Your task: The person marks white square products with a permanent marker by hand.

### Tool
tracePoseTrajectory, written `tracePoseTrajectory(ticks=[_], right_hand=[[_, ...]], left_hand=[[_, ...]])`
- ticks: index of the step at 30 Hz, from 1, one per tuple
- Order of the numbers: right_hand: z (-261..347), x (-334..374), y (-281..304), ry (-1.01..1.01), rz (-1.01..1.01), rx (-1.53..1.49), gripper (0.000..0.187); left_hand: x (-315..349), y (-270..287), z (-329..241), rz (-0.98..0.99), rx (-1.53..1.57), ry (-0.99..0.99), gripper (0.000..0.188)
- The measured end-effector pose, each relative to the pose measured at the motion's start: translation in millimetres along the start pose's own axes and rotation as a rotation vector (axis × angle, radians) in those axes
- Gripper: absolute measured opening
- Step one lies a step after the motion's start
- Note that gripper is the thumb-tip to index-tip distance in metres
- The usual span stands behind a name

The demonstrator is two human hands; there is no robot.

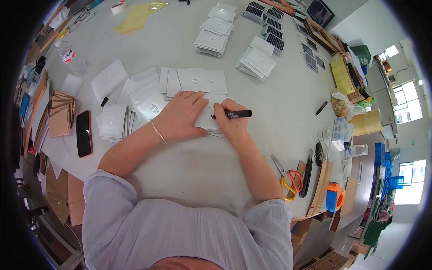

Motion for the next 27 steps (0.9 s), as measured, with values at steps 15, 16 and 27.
tracePoseTrajectory(ticks=[15,16,27], right_hand=[[-13,-6,10,-0.146,-0.11,-0.169,0.024],[-10,-6,7,-0.101,-0.086,-0.108,0.023],[-5,-7,3,-0.038,-0.067,0.058,0.021]], left_hand=[[11,55,91,0.188,-0.197,0.478,0.054],[13,51,89,0.188,-0.198,0.482,0.054],[-5,0,-4,0.018,-0.015,-0.067,0.068]])
Point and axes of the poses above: each hand's wrist, its own x-axis away from the middle knuckle, its own y-axis out of the back of the hand, z = x × y, the point moved 6 cm from there along -x, towards the middle knuckle, and after that the axes turned 3 degrees about z, right-handed, at the moved point
